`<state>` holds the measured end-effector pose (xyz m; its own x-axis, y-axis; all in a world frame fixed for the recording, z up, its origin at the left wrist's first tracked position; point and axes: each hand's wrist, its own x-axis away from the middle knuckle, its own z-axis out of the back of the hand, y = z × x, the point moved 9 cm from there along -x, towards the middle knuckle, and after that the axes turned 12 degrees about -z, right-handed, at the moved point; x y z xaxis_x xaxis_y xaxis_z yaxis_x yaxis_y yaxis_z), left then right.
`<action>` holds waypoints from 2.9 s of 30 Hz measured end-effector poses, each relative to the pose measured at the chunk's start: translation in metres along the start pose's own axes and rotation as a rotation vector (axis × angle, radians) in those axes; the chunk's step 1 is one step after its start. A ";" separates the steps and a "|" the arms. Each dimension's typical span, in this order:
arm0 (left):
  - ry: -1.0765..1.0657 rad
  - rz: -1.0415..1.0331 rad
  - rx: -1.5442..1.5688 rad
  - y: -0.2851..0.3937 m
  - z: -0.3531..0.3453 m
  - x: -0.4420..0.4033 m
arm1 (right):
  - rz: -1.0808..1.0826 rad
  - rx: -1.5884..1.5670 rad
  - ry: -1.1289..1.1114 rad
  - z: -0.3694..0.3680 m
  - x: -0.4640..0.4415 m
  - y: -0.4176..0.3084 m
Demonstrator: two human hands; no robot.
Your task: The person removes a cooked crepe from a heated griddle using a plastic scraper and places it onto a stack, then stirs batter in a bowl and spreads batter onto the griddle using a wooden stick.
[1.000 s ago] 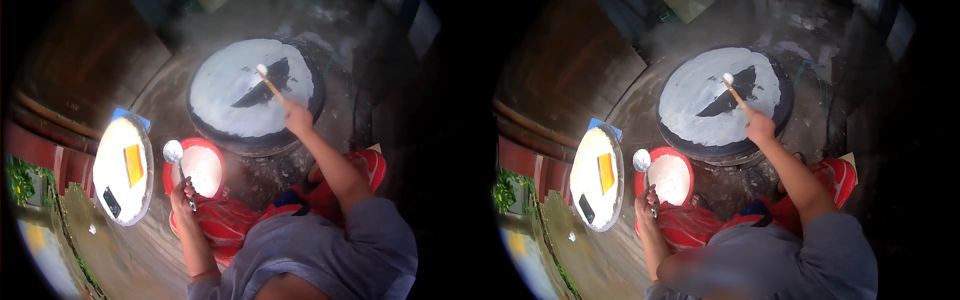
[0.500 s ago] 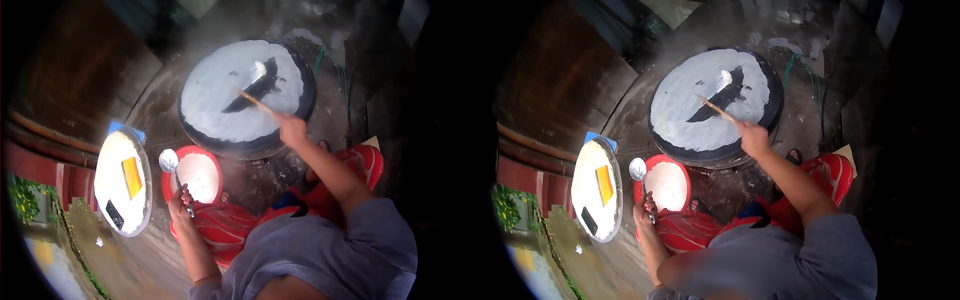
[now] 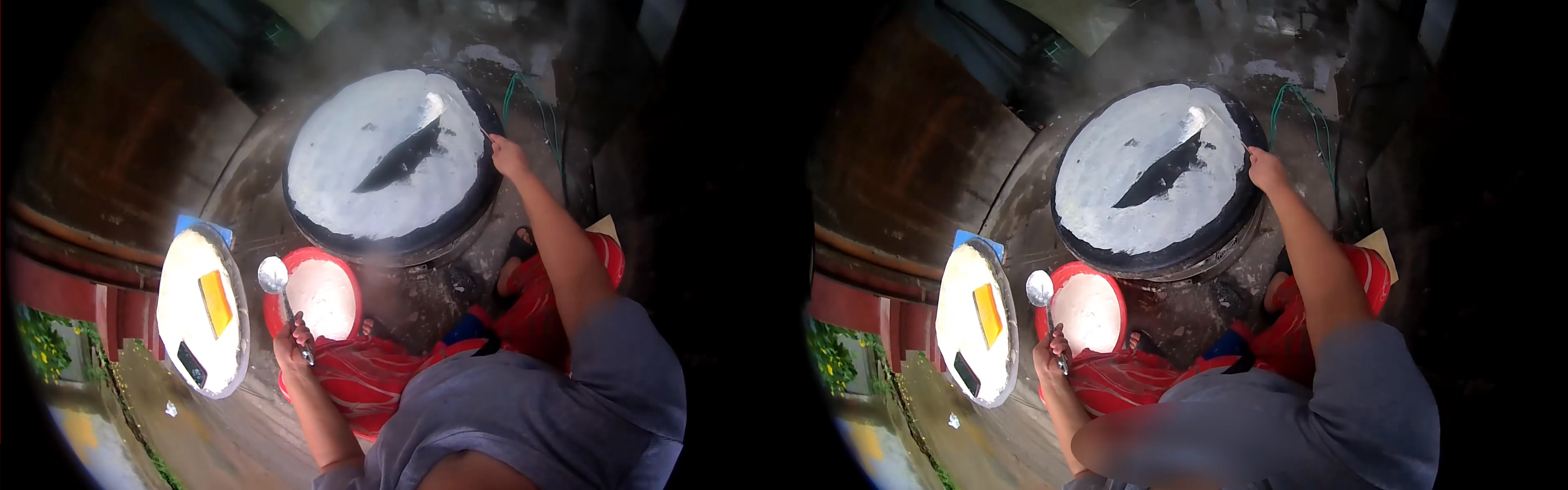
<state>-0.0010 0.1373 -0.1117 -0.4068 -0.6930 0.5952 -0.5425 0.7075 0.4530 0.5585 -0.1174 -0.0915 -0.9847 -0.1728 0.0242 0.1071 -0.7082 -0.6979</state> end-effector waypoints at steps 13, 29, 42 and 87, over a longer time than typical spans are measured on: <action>-0.001 -0.009 0.014 0.003 0.006 -0.002 | 0.003 -0.157 -0.227 -0.025 0.023 0.021; -0.062 0.012 0.006 0.000 0.002 -0.001 | 0.157 0.119 -0.369 -0.049 0.132 -0.062; -0.084 0.017 0.020 0.001 0.003 0.000 | 0.326 0.322 -0.348 0.013 0.150 -0.096; -0.131 -0.062 -0.068 0.012 0.000 0.036 | -0.049 -0.276 -0.583 -0.003 0.099 0.062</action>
<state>-0.0217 0.1210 -0.0848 -0.4689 -0.7448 0.4748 -0.5206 0.6673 0.5326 0.4677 -0.1767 -0.1342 -0.7429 -0.5431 0.3914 -0.0518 -0.5363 -0.8424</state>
